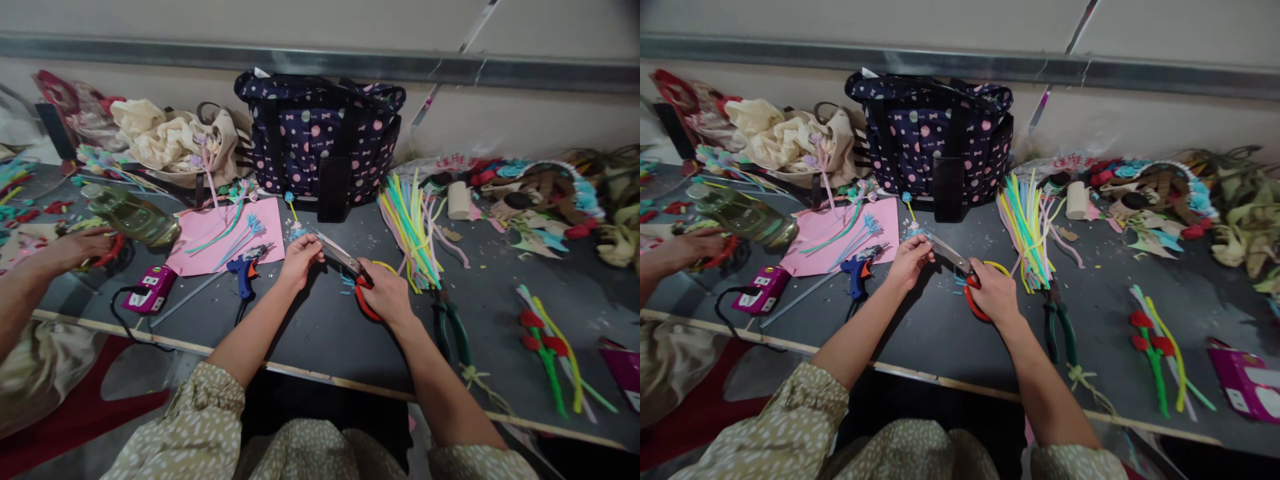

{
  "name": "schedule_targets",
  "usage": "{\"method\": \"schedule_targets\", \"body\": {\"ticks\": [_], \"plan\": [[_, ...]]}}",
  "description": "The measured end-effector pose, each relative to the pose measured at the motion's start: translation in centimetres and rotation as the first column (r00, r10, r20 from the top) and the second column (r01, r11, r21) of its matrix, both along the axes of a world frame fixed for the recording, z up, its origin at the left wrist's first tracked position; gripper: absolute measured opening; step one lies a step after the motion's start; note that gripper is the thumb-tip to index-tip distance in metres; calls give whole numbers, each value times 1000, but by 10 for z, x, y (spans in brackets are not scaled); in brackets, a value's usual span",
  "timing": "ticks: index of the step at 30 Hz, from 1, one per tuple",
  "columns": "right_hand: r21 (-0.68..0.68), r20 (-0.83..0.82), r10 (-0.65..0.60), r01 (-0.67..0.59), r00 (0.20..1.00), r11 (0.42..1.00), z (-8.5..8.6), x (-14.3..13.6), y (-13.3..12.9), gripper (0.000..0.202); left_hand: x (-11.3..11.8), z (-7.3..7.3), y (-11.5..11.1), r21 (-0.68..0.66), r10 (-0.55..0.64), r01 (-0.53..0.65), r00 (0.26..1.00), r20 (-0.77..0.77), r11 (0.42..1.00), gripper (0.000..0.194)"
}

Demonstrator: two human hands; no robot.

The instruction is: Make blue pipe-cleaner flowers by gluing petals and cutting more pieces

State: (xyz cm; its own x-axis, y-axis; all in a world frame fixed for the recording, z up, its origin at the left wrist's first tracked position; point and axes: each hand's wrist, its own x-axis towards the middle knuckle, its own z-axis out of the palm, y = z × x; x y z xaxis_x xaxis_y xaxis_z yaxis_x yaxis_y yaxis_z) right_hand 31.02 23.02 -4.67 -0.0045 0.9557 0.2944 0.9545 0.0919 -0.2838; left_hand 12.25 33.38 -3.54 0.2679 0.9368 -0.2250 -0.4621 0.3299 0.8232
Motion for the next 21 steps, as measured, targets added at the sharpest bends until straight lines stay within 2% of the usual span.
{"method": "schedule_targets", "body": {"ticks": [11,21], "plan": [[17,27,3,-3,1000,1000,-1,-1,-1,37,-2,-2,2,-17,-1,0,1000,-15,1000,27],[-31,11,14,-13,1000,999,0,-1,0,38,-3,-1,2,-44,-15,15,1000,1,999,27]]}}
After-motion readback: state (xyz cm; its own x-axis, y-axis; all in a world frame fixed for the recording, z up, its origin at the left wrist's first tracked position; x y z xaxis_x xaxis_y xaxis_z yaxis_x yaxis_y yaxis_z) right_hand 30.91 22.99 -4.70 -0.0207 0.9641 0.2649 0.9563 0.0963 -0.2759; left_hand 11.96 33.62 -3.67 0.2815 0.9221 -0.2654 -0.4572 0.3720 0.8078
